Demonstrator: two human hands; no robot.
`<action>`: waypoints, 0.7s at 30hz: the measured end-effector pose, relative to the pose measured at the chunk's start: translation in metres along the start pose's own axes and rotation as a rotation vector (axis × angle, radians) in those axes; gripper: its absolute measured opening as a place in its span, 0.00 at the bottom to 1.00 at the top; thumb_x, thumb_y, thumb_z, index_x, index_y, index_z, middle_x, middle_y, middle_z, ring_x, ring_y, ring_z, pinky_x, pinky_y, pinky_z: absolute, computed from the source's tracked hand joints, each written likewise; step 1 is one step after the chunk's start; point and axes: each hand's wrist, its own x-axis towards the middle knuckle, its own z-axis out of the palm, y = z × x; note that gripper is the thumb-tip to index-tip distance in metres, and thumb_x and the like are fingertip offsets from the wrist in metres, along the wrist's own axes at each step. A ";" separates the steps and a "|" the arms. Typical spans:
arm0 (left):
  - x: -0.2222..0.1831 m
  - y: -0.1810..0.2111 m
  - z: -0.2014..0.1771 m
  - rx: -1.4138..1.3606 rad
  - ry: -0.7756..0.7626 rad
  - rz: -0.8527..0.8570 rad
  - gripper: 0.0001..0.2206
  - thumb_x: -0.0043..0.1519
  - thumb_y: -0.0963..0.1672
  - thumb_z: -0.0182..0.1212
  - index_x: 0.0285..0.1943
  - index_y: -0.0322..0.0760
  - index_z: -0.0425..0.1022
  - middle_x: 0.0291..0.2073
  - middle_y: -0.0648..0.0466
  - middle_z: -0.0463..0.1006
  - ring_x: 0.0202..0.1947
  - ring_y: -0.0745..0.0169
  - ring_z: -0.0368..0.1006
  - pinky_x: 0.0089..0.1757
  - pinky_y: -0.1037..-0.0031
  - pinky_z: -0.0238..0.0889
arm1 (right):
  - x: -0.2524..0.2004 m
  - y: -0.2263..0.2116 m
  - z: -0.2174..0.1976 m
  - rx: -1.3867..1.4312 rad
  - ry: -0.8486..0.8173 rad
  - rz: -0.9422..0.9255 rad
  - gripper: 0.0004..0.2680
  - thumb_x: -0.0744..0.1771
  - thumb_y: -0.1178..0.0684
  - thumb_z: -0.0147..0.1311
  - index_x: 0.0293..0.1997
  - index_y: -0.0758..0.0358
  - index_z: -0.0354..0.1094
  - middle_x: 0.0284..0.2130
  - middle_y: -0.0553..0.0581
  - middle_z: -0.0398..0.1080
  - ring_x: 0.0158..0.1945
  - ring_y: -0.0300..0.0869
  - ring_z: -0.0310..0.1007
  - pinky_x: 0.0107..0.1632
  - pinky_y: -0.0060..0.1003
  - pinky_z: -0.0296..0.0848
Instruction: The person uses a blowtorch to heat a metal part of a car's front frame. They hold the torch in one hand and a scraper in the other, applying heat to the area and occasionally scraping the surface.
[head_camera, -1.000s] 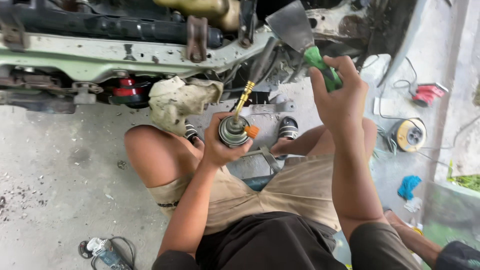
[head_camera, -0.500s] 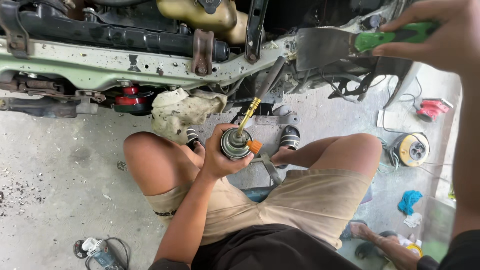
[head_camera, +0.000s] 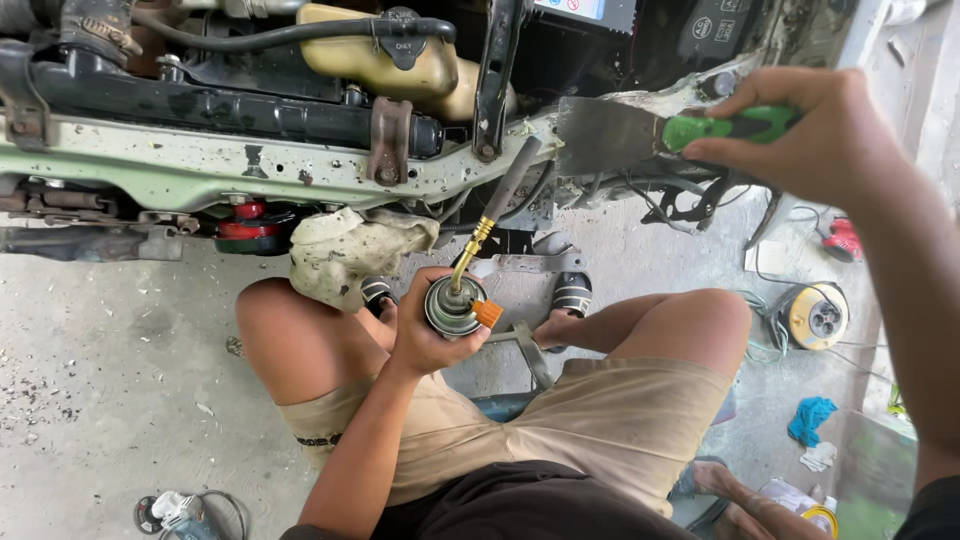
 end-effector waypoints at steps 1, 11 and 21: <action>0.002 0.002 -0.001 0.006 -0.002 0.000 0.28 0.47 0.40 0.75 0.54 0.36 0.63 0.47 0.46 0.80 0.46 0.58 0.79 0.51 0.68 0.73 | -0.004 0.000 0.008 0.006 0.002 -0.001 0.09 0.66 0.53 0.74 0.45 0.60 0.76 0.38 0.53 0.76 0.34 0.33 0.64 0.38 0.27 0.65; 0.005 0.015 0.000 0.135 0.069 0.194 0.24 0.45 0.43 0.76 0.48 0.31 0.69 0.40 0.45 0.83 0.39 0.55 0.81 0.44 0.70 0.73 | -0.040 -0.011 0.079 0.243 0.303 0.041 0.07 0.71 0.54 0.64 0.53 0.59 0.75 0.39 0.57 0.74 0.32 0.37 0.64 0.32 0.31 0.62; -0.008 0.019 -0.006 0.125 0.028 0.131 0.25 0.48 0.42 0.74 0.53 0.36 0.66 0.45 0.49 0.80 0.43 0.59 0.78 0.48 0.70 0.72 | -0.084 -0.053 0.056 0.075 0.266 0.241 0.06 0.71 0.50 0.61 0.54 0.51 0.76 0.24 0.43 0.64 0.27 0.33 0.54 0.34 0.30 0.57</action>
